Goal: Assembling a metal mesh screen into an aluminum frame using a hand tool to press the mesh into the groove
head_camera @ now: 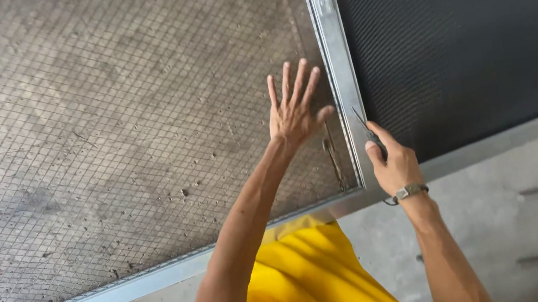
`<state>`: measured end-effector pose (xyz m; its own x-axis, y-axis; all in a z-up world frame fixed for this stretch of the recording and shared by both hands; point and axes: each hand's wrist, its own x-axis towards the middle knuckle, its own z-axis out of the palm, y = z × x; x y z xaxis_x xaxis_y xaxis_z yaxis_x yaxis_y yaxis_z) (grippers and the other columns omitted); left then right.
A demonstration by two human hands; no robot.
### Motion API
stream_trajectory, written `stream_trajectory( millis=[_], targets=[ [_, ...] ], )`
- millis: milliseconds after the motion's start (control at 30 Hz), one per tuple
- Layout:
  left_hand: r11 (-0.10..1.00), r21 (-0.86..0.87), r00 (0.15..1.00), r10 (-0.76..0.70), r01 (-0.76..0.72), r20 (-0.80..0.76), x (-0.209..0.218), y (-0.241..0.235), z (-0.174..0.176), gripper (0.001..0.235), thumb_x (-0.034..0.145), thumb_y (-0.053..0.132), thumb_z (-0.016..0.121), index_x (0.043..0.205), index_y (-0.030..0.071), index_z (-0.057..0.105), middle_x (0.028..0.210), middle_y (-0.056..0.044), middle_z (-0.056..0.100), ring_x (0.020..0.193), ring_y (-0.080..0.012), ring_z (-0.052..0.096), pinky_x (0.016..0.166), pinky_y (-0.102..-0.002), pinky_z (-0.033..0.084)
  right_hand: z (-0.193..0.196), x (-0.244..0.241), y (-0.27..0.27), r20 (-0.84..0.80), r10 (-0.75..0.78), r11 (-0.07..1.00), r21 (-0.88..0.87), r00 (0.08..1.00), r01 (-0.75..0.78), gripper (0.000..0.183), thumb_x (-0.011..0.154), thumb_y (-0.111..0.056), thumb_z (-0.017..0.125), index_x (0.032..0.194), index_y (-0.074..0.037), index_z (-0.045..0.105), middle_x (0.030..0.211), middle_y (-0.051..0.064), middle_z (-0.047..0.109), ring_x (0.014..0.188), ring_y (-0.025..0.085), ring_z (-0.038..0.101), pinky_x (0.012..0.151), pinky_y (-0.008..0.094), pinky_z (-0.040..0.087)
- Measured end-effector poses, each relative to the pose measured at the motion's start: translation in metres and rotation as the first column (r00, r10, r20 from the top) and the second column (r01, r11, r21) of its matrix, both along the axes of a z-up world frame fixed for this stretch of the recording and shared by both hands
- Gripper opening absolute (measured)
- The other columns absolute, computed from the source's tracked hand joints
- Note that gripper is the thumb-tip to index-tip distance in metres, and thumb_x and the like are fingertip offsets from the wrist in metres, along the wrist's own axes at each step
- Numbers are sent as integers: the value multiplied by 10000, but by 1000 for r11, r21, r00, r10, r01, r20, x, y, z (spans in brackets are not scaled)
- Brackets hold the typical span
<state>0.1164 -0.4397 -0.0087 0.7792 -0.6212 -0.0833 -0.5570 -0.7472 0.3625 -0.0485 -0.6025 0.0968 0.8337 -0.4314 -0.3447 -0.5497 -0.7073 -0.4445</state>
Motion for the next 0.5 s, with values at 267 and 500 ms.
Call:
stream_trajectory(
  millis=[267,500],
  targets=[
    [998,-58,1000,1,1,28,10,-2,-4,906,936,774,487,1649,262,262,1722,-71,218,1586,-368,191,1256,-670,160,-4,92,0,103,109,991,69,989,-116,502,1021,-260,488,1521,-265,535,1246,247,691,1069,500,649,885,618,524],
    [998,34,997,49,-51,63,104,-25,12,597,1096,492,403,1631,239,323,1714,-21,252,1578,-298,211,1262,-609,155,-43,177,-7,176,170,985,-13,970,-171,406,1103,-236,470,1478,-117,569,998,228,739,737,321,712,651,443,570]
  ],
)
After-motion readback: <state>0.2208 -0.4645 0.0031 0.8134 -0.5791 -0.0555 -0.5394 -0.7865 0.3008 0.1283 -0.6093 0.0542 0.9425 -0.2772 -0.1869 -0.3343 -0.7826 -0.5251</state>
